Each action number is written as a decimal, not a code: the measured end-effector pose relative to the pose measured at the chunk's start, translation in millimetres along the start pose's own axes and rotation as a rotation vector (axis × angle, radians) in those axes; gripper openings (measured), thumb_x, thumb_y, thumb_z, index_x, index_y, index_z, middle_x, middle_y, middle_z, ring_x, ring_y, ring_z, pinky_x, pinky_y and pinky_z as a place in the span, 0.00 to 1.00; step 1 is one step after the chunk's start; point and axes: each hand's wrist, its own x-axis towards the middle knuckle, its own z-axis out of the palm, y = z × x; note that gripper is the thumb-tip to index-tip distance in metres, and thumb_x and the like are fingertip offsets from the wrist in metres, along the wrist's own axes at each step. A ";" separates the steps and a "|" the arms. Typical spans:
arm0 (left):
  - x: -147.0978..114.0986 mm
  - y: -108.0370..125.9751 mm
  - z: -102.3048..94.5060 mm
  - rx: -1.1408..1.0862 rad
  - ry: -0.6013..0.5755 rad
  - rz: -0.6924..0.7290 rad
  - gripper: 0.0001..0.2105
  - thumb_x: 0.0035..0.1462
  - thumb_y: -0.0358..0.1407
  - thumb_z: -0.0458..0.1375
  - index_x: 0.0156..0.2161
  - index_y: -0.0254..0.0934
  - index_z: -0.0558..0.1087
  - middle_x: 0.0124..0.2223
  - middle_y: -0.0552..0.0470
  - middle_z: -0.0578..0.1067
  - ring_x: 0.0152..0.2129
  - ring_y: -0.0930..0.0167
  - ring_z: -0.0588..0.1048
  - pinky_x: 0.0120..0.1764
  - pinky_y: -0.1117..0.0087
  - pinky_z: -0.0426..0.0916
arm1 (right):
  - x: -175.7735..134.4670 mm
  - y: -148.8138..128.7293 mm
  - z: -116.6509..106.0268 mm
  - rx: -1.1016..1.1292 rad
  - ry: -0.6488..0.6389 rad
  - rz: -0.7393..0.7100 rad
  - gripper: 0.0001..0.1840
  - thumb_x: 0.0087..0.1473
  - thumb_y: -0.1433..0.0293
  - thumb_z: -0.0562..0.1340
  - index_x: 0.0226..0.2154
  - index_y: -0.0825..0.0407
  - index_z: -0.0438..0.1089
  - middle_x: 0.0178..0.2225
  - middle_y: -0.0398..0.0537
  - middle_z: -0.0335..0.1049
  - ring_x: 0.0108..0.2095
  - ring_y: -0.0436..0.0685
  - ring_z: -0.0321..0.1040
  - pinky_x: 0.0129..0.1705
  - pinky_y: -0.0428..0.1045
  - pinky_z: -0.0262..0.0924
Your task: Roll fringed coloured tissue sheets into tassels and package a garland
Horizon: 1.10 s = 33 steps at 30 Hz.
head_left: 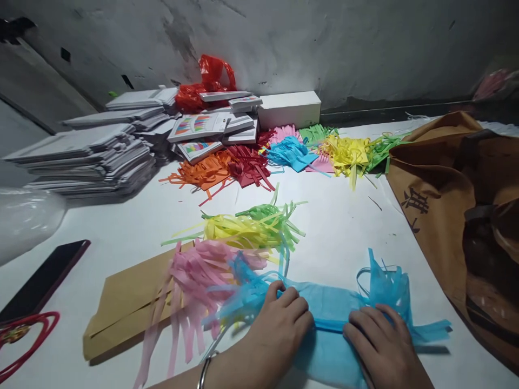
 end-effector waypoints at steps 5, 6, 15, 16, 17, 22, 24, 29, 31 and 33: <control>15.0 14.5 -17.9 -0.039 -0.266 -0.249 0.08 0.48 0.31 0.63 0.35 0.34 0.72 0.38 0.46 0.75 0.38 0.60 0.69 0.45 0.51 0.58 | 10.2 -10.7 6.5 -0.093 -0.028 0.223 0.16 0.70 0.69 0.50 0.34 0.47 0.70 0.36 0.45 0.74 0.41 0.59 0.70 0.56 0.63 0.48; 18.6 15.7 -19.8 -0.032 -0.303 -0.266 0.08 0.48 0.32 0.64 0.35 0.34 0.72 0.39 0.46 0.75 0.38 0.59 0.69 0.45 0.51 0.58 | 12.4 -11.5 6.7 -0.114 -0.038 0.244 0.16 0.70 0.68 0.50 0.33 0.47 0.69 0.35 0.44 0.73 0.40 0.59 0.70 0.55 0.63 0.49; 15.8 8.1 -3.9 0.156 -0.033 0.100 0.08 0.63 0.33 0.62 0.32 0.38 0.70 0.34 0.53 0.73 0.34 0.65 0.68 0.50 0.52 0.56 | 15.4 -13.1 7.9 -0.039 0.033 0.096 0.18 0.69 0.73 0.48 0.37 0.47 0.72 0.37 0.46 0.74 0.43 0.58 0.69 0.63 0.64 0.44; 15.5 8.0 -2.8 0.163 -0.004 0.139 0.09 0.64 0.34 0.62 0.31 0.38 0.70 0.33 0.53 0.72 0.34 0.65 0.67 0.51 0.52 0.55 | 15.3 -13.9 8.6 -0.018 0.032 0.052 0.17 0.68 0.74 0.49 0.38 0.48 0.72 0.37 0.47 0.74 0.44 0.58 0.69 0.64 0.64 0.44; 16.4 8.1 -2.7 0.170 0.014 0.158 0.09 0.64 0.33 0.62 0.31 0.38 0.71 0.33 0.53 0.72 0.33 0.65 0.67 0.51 0.51 0.55 | 15.8 -14.8 9.4 -0.004 0.024 0.021 0.15 0.67 0.74 0.51 0.39 0.49 0.72 0.37 0.47 0.74 0.44 0.58 0.69 0.64 0.63 0.44; 29.6 8.6 -16.5 0.153 0.012 0.081 0.08 0.60 0.28 0.62 0.29 0.36 0.71 0.32 0.52 0.73 0.32 0.65 0.68 0.46 0.55 0.60 | 28.2 -17.2 14.4 -0.059 0.039 -0.055 0.16 0.66 0.76 0.50 0.37 0.52 0.72 0.30 0.45 0.70 0.39 0.57 0.67 0.63 0.63 0.46; 30.4 10.7 -22.5 0.136 0.019 0.089 0.08 0.60 0.30 0.62 0.30 0.36 0.70 0.33 0.52 0.73 0.32 0.66 0.68 0.44 0.57 0.61 | 34.7 -16.6 15.0 -0.115 0.043 -0.107 0.20 0.65 0.80 0.46 0.30 0.52 0.70 0.26 0.45 0.67 0.34 0.56 0.64 0.60 0.62 0.48; 12.4 15.7 -8.5 0.007 0.031 0.325 0.04 0.67 0.35 0.57 0.40 0.37 0.73 0.43 0.50 0.77 0.41 0.66 0.72 0.48 0.63 0.63 | 49.0 -8.1 0.0 -0.172 0.129 -0.096 0.16 0.64 0.81 0.50 0.33 0.52 0.69 0.29 0.45 0.70 0.37 0.56 0.66 0.61 0.62 0.49; 4.2 11.1 3.7 -0.018 -0.004 0.251 0.14 0.66 0.42 0.58 0.52 0.38 0.72 0.57 0.45 0.75 0.51 0.61 0.71 0.54 0.61 0.63 | 54.9 0.4 -14.6 -0.178 0.228 -0.011 0.11 0.66 0.79 0.53 0.38 0.53 0.70 0.34 0.46 0.73 0.40 0.56 0.69 0.61 0.62 0.50; 0.0 2.5 12.0 -0.011 -0.064 0.166 0.28 0.62 0.48 0.61 0.63 0.39 0.66 0.66 0.41 0.67 0.57 0.56 0.69 0.56 0.58 0.64 | 57.6 13.9 -34.0 -0.224 0.343 0.067 0.07 0.65 0.77 0.56 0.40 0.53 0.70 0.35 0.46 0.74 0.40 0.55 0.70 0.60 0.61 0.52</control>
